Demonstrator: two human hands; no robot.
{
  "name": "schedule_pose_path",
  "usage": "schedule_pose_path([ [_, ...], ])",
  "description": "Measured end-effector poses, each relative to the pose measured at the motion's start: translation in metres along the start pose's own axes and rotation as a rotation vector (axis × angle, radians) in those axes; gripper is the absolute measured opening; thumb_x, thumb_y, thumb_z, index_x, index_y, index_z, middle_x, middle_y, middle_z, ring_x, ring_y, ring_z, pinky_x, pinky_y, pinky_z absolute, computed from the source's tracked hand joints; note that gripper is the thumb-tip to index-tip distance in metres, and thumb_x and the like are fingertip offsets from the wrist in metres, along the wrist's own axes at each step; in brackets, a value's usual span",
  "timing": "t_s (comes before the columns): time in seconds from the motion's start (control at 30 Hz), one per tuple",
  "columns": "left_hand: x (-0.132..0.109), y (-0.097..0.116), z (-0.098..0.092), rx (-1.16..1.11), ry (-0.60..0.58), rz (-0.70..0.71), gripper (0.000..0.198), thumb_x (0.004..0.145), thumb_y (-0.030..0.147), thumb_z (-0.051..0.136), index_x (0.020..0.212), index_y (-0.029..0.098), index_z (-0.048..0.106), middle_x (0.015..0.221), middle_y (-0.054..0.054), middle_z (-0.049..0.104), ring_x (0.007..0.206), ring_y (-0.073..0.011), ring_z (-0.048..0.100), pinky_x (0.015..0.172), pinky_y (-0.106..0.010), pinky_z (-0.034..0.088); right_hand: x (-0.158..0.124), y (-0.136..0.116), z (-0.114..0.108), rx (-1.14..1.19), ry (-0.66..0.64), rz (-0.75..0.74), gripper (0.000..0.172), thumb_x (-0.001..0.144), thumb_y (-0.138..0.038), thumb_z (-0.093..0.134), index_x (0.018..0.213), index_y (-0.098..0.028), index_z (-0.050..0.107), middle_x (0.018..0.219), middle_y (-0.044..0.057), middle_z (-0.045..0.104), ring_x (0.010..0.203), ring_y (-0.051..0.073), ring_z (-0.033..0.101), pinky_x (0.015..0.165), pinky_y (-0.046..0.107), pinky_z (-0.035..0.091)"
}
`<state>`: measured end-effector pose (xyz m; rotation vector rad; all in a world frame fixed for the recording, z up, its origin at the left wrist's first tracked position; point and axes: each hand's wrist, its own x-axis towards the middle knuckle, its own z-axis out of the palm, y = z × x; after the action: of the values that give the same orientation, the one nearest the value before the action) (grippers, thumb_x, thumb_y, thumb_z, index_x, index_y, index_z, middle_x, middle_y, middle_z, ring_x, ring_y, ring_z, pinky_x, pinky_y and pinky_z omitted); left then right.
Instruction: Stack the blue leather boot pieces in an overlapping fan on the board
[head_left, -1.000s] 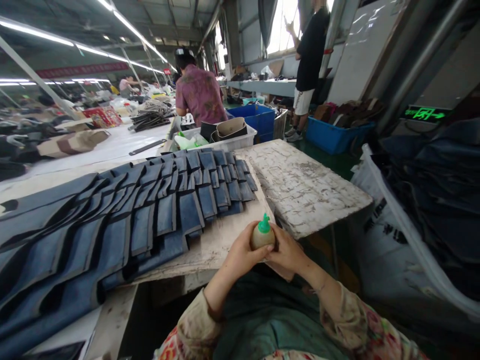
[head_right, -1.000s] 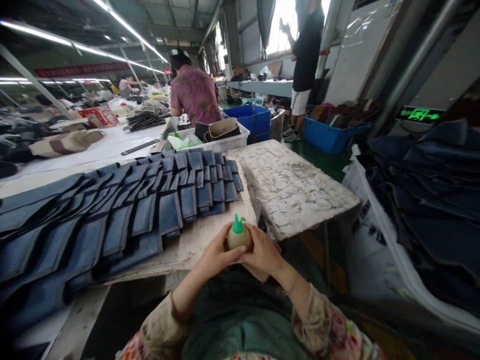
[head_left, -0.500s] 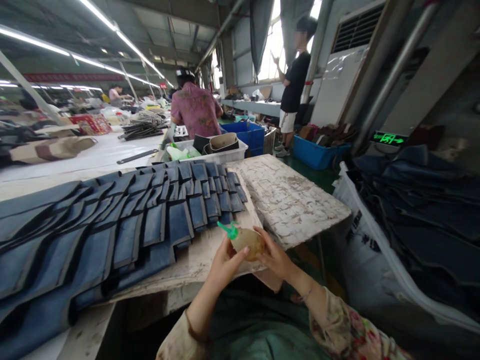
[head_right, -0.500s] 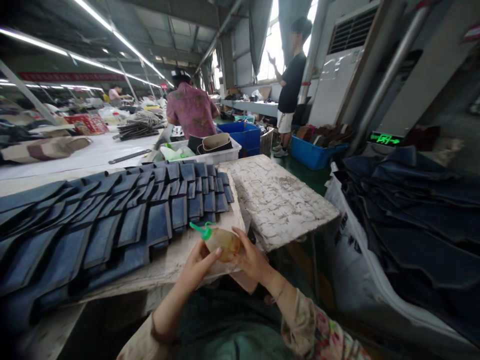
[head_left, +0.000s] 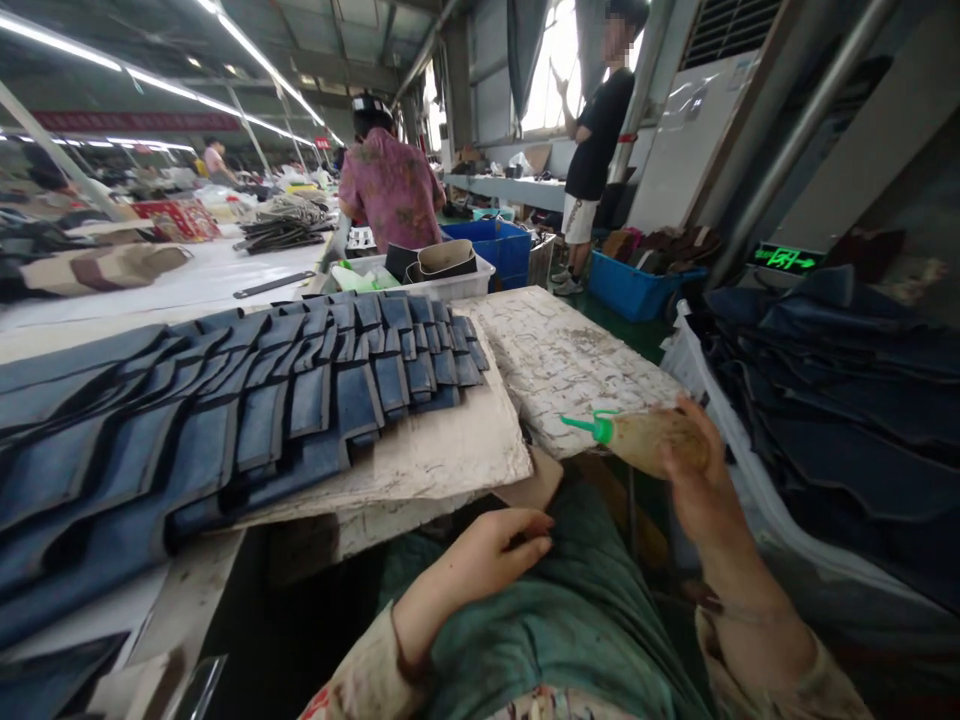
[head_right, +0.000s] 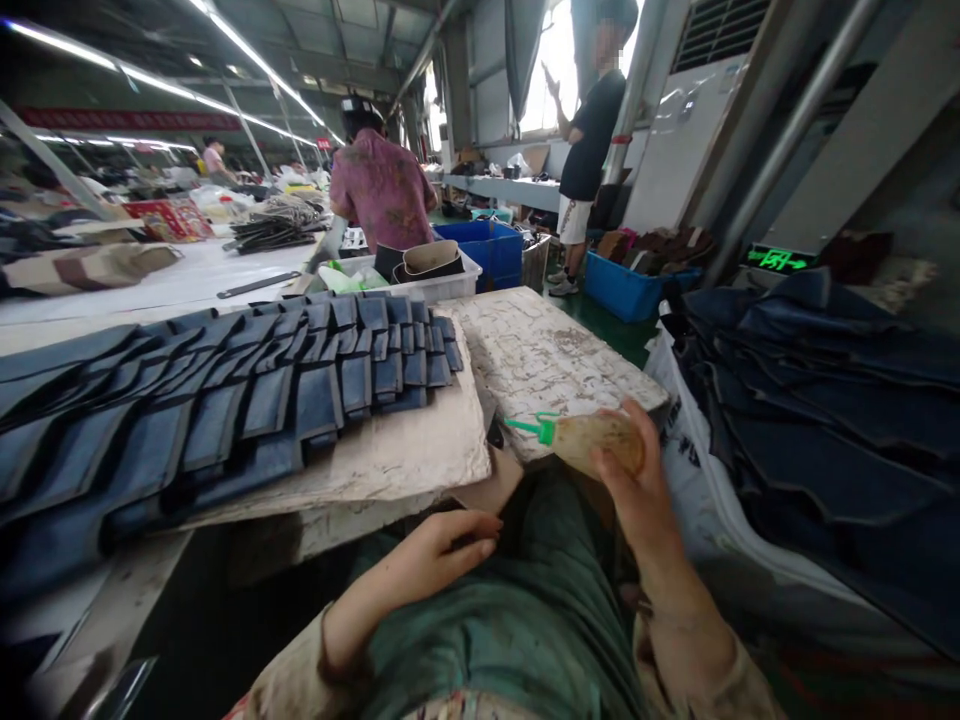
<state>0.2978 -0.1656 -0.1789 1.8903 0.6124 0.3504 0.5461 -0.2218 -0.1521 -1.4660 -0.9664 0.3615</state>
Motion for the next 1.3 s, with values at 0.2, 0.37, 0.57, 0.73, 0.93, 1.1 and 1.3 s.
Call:
schedule_pose_path([
  [0.2,-0.008,-0.041,-0.005,-0.233,0.205,-0.238,0.044,0.083,0.055,0.051,0.094,0.014,0.064,0.086,-0.007,0.066,0.078,-0.0156,0.059,0.07,-0.026,0.045,0.005,-0.031,-0.036,-0.642,0.052,-0.429,0.066,0.075,-0.054,0.063,0.132,-0.026,0.045,0.124,0.013,0.051,0.119,0.037,0.046,0.104,0.055,0.035],
  [0.37,-0.008,-0.047,-0.013,-0.459,0.383,-0.368,0.056,0.076,0.063,0.054,0.094,0.011,0.064,0.081,-0.008,0.064,0.064,-0.0112,0.055,0.049,-0.02,0.034,0.003,-0.022,-0.026,-0.581,-0.028,-0.367,0.066,0.078,-0.055,0.059,0.136,-0.03,0.039,0.125,0.013,0.049,0.119,0.04,0.045,0.102,0.058,0.035],
  [0.57,-0.003,-0.039,-0.008,-0.656,0.478,-0.394,0.056,0.072,0.061,0.059,0.094,0.009,0.061,0.078,-0.007,0.063,0.054,-0.0082,0.052,0.04,-0.019,0.026,0.005,-0.005,-0.02,-0.553,-0.018,-0.316,0.07,0.074,-0.054,0.064,0.133,-0.023,0.043,0.121,0.013,0.054,0.114,0.036,0.051,0.099,0.053,0.041],
  [0.73,0.007,-0.035,-0.007,-0.726,0.503,-0.385,0.058,0.071,0.06,0.062,0.097,0.008,0.059,0.083,-0.008,0.063,0.055,-0.0082,0.053,0.038,-0.018,0.027,0.006,-0.001,-0.014,-0.547,-0.036,-0.295,0.073,0.075,-0.057,0.062,0.135,-0.021,0.041,0.121,0.014,0.054,0.114,0.036,0.05,0.099,0.053,0.041],
  [0.93,0.018,-0.041,-0.011,-0.694,0.451,-0.423,0.056,0.072,0.064,0.055,0.088,0.011,0.058,0.068,-0.003,0.06,0.048,-0.0082,0.05,0.038,-0.019,0.025,0.006,0.004,-0.014,-0.545,-0.047,-0.268,0.077,0.075,-0.06,0.06,0.138,-0.023,0.038,0.122,0.014,0.053,0.114,0.036,0.05,0.097,0.056,0.04],
  [1.1,0.014,-0.018,-0.015,-0.199,0.218,-0.235,0.041,0.087,0.051,0.042,0.081,0.015,0.061,0.071,-0.006,0.063,0.065,-0.0138,0.058,0.06,-0.025,0.043,0.006,0.008,-0.017,-0.56,0.011,-0.255,0.074,0.073,-0.056,0.063,0.136,-0.022,0.042,0.12,0.013,0.056,0.112,0.035,0.053,0.096,0.056,0.042],
  [1.3,0.056,0.009,0.02,0.479,-0.155,0.355,0.026,0.091,0.031,0.043,0.102,0.017,0.062,0.094,-0.008,0.067,0.087,-0.019,0.061,0.081,-0.03,0.046,0.012,0.009,-0.016,-0.459,0.068,-0.141,0.073,0.068,-0.055,0.066,0.132,-0.025,0.046,0.124,0.012,0.056,0.117,0.036,0.051,0.099,0.056,0.04],
])
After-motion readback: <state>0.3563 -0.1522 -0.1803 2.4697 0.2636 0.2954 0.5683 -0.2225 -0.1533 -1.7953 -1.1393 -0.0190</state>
